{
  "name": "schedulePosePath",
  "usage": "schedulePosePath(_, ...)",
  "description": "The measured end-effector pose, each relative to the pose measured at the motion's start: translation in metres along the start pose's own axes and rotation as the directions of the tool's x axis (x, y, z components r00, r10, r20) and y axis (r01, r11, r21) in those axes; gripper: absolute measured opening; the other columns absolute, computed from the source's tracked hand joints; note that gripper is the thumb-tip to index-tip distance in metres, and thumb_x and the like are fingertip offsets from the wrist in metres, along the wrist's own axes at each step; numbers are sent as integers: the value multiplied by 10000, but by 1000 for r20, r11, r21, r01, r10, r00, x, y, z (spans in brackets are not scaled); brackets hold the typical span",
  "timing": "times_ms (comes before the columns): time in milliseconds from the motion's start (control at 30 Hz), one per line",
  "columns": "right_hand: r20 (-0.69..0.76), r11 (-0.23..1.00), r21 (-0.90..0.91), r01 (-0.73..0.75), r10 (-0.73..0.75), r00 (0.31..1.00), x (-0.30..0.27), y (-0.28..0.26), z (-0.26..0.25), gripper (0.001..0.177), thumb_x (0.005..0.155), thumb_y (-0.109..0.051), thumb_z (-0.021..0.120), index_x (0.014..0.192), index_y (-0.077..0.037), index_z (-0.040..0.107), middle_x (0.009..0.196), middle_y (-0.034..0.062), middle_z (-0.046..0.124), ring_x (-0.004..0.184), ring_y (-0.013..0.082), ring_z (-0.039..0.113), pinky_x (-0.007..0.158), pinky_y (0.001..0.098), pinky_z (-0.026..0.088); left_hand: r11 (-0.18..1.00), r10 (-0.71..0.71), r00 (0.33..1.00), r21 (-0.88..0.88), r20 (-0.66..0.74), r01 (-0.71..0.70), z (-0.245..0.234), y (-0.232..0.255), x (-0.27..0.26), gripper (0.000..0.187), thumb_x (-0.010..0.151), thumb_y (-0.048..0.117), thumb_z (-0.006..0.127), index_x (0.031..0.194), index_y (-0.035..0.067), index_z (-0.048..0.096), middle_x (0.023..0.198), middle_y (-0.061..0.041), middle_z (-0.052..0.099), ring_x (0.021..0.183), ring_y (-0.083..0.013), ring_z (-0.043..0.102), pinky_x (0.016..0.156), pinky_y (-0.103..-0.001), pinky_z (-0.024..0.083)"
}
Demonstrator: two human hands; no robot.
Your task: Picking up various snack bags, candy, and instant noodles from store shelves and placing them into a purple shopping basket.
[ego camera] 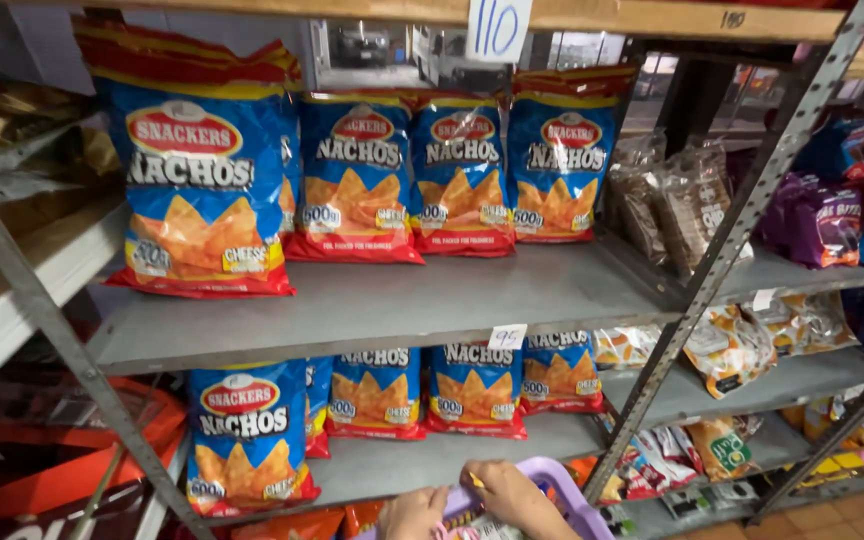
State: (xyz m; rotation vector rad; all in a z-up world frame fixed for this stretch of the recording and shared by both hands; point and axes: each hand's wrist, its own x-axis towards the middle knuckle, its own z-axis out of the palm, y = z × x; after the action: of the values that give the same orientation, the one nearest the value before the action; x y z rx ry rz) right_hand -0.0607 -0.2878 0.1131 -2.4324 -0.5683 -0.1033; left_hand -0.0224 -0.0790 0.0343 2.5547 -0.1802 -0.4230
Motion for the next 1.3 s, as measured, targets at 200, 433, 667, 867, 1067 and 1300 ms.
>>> schedulePosePath(200, 120, 920, -229, 319, -299, 947, 26, 81, 48, 349, 668, -48, 651, 1015, -36, 670, 961, 208, 708, 935, 414, 688, 796, 447, 554, 990, 81, 987, -102, -136, -95, 9, -11, -6, 539, 972, 583, 411, 1031, 179, 764, 984, -140, 725, 976, -392, 693, 842, -562, 517)
schedulePosePath(433, 225, 988, -120, 97, -68, 972, 53, 28, 58, 246, 933, -253, 561, 1134, -179, 682, 1028, 171, 764, 996, 360, 745, 817, 447, 573, 982, -9, 977, -184, -212, -31, -40, -18, -63, 547, 985, 522, 383, 840, 212, 810, 858, -78, 778, 919, -298, 734, 867, -472, 521)
schedulePosePath(667, 254, 986, -29, 165, -152, 955, 94, -48, 100, 284, 986, -347, 555, 1136, -161, 708, 1023, 212, 754, 1020, 393, 733, 847, 460, 569, 972, -202, 934, -180, -293, 153, -78, -79, -112, 597, 1006, 556, 354, 921, 164, 796, 892, -103, 790, 930, -314, 749, 879, -487, 532)
schedulePosePath(867, 330, 966, 13, 260, -250, 910, 97, -140, 116, 309, 999, -347, 552, 1184, -149, 702, 1045, 237, 741, 1045, 423, 714, 869, 488, 548, 954, -294, 854, -191, -429, 232, -91, -122, -160, 570, 970, 554, 397, 962, 152, 802, 972, -128, 774, 987, -339, 727, 888, -509, 510)
schedulePosePath(1067, 374, 962, -57, 268, -228, 899, 105, -168, 133, 329, 995, -356, 566, 1240, -180, 696, 1063, 253, 738, 1070, 439, 700, 891, 503, 539, 943, -327, 837, -213, -439, 256, -110, -139, -188, 587, 975, 546, 381, 940, 141, 805, 953, -120, 781, 1008, -333, 722, 934, -487, 490)
schedulePosePath(1300, 353, 960, -83, 269, -224, 908, 100, -154, 127, 330, 988, -361, 554, 1235, -190, 690, 1084, 242, 738, 1073, 441, 692, 893, 505, 538, 961, -269, 857, -175, -440, 212, -99, -135, -168, 590, 981, 534, 384, 977, 119, 803, 978, -133, 779, 1027, -352, 714, 958, -494, 483)
